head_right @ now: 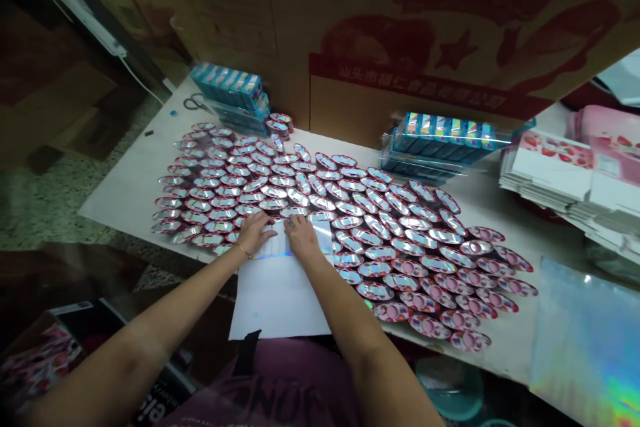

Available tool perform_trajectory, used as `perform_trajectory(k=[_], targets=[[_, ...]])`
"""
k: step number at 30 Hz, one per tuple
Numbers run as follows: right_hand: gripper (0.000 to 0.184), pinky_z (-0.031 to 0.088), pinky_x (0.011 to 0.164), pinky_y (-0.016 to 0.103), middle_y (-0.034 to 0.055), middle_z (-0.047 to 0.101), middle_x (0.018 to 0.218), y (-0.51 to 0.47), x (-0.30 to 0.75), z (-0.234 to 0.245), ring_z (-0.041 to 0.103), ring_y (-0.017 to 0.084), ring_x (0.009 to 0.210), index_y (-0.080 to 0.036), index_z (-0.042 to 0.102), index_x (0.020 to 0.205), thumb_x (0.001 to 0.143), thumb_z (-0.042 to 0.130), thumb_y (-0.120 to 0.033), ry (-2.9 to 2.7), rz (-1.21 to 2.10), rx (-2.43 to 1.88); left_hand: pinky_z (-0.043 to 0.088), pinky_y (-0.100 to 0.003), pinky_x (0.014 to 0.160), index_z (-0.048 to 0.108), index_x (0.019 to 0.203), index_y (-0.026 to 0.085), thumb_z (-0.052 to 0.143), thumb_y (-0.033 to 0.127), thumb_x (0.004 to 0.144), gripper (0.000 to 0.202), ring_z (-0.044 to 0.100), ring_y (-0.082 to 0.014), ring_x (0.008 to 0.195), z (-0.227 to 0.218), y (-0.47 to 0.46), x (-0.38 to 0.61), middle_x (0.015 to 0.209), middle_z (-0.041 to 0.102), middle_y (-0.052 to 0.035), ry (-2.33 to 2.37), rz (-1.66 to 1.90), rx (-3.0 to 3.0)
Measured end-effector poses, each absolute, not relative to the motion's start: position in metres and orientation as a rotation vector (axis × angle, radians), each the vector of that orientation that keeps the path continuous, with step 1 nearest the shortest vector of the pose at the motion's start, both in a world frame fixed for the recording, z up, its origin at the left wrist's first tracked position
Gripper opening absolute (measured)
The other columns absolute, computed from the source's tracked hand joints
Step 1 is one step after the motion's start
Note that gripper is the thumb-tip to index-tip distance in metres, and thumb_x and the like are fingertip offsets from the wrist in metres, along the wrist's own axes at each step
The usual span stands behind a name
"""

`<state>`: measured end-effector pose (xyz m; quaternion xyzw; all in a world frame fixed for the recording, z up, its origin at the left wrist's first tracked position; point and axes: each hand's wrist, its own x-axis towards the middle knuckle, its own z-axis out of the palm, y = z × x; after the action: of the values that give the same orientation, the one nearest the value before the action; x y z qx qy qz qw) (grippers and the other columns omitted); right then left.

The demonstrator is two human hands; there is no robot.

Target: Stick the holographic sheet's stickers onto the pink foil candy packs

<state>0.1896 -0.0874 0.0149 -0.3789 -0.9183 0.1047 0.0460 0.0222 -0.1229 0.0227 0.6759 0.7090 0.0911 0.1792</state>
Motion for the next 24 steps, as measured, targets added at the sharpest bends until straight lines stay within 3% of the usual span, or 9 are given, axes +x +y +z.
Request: perform_trajectory(k=[8,13,17,20,24], targets=[[0.017,0.038,0.076,0.031,0.0099,0.058,0.102,-0.096,0.204,0.027,0.047,0.019,0.089,-0.016,0.061,0.089,0.084,0.045,-0.014,-2.678,0.507,-1.092,0.032,-0.035,0.083,0.059,0.095,0.023,0.056,0.036,0.076,0.023,0.044,-0.0227,0.099,0.018,-0.129,0.023,0.102,0.055,-0.0046,2.04,0.309,1.878],[0.016,0.04,0.073,0.027,0.0038,0.061,0.082,-0.119,0.263,0.086,0.052,0.016,0.08,-0.018,0.061,0.08,0.083,0.046,-0.021,-2.127,1.006,-1.235,0.031,-0.038,0.086,0.061,0.096,0.023,0.055,0.031,0.076,0.022,0.045,-0.0233,0.1,0.036,-0.123,0.027,0.101,0.057,-0.005,2.035,0.19,1.886],[0.019,0.038,0.059,0.023,-0.001,0.057,0.067,-0.137,0.33,0.116,0.05,0.012,0.062,-0.018,0.06,0.073,0.08,0.049,-0.031,-1.635,1.419,-1.46,0.033,-0.04,0.091,0.059,0.105,0.024,0.047,0.031,0.081,0.027,0.045,-0.0224,0.106,0.07,-0.13,0.076,0.11,0.058,-0.0055,1.818,0.461,1.882],[0.021,0.036,0.055,0.022,-0.002,0.054,0.062,-0.151,0.371,0.118,0.047,0.011,0.058,-0.017,0.06,0.07,0.075,0.053,-0.036,-1.363,1.547,-1.53,0.043,-0.03,0.078,0.056,0.111,0.021,0.047,0.039,0.081,0.037,0.051,-0.0196,0.101,0.092,-0.148,0.141,0.114,0.056,-0.007,1.47,0.609,1.642],[0.023,0.035,0.054,0.022,-0.0026,0.054,0.058,-0.18,0.418,0.106,0.045,0.009,0.054,-0.016,0.061,0.069,0.072,0.058,-0.039,-1.117,1.641,-1.585,0.045,-0.025,0.063,0.063,0.094,0.015,0.057,0.044,0.071,0.037,0.058,-0.0152,0.073,0.092,-0.182,0.222,0.084,0.065,-0.0048,1.323,0.546,1.161]])
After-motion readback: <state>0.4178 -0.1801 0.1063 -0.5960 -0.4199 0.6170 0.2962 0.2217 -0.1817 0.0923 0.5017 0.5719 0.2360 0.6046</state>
